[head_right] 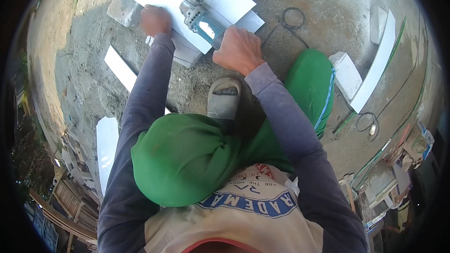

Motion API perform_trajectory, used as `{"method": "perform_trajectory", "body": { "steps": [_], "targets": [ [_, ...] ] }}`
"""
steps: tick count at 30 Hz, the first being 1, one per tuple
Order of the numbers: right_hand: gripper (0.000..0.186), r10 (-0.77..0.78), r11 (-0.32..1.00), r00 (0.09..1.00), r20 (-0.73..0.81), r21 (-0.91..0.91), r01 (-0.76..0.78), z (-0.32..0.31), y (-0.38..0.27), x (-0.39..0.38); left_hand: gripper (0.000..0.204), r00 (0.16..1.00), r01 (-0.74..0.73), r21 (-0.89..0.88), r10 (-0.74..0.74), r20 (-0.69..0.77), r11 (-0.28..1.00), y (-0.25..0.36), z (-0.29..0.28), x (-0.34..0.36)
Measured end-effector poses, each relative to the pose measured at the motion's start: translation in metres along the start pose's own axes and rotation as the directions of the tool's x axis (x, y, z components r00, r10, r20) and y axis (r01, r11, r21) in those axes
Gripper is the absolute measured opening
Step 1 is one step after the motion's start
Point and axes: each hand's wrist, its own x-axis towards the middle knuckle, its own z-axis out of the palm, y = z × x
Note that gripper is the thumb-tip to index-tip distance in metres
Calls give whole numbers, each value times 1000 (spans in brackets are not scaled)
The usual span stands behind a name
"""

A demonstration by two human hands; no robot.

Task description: The person uses an angle grinder to cut and shape white tile pieces, occasionally measuring the tiles with a tape measure and using bricks as support.

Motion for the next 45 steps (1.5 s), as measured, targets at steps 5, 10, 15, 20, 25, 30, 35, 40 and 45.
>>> {"method": "perform_trajectory", "body": {
  "steps": [5,10,15,20,25,30,35,40,45],
  "targets": [
    [46,-6,1000,1000,28,-23,7,1,6,-2,55,1000,21,37,-20,-10,999,3,-1,-3],
    [50,4,999,1000,25,-34,-3,-1,6,-7,55,1000,17,26,-17,-10,1000,4,-3,-2],
    [49,18,1000,1000,16,-20,-18,0,8,-7,56,1000,26,35,-26,10,999,6,-3,-4],
    [49,13,1000,999,31,-28,-12,-1,10,-12,50,1000,-13,58,15,-24,998,0,-2,-2],
    [49,13,999,1000,6,-33,-12,1,16,-14,50,999,-34,53,35,-25,998,2,0,-3],
    [49,21,1000,999,35,-23,-20,-3,16,-22,52,1000,-26,12,26,-17,1000,0,-4,-2],
    [48,18,1000,1000,18,-11,-18,-3,19,-23,55,999,-24,13,24,-25,1000,4,-3,-7],
    [49,16,1000,1000,16,-21,-15,-1,22,-30,56,1000,-10,10,10,-21,1000,3,-7,-4],
    [49,21,1000,1000,13,-21,-21,-2,25,-31,57,1000,6,0,-6,-6,1000,5,-7,-6]
  ]
}}
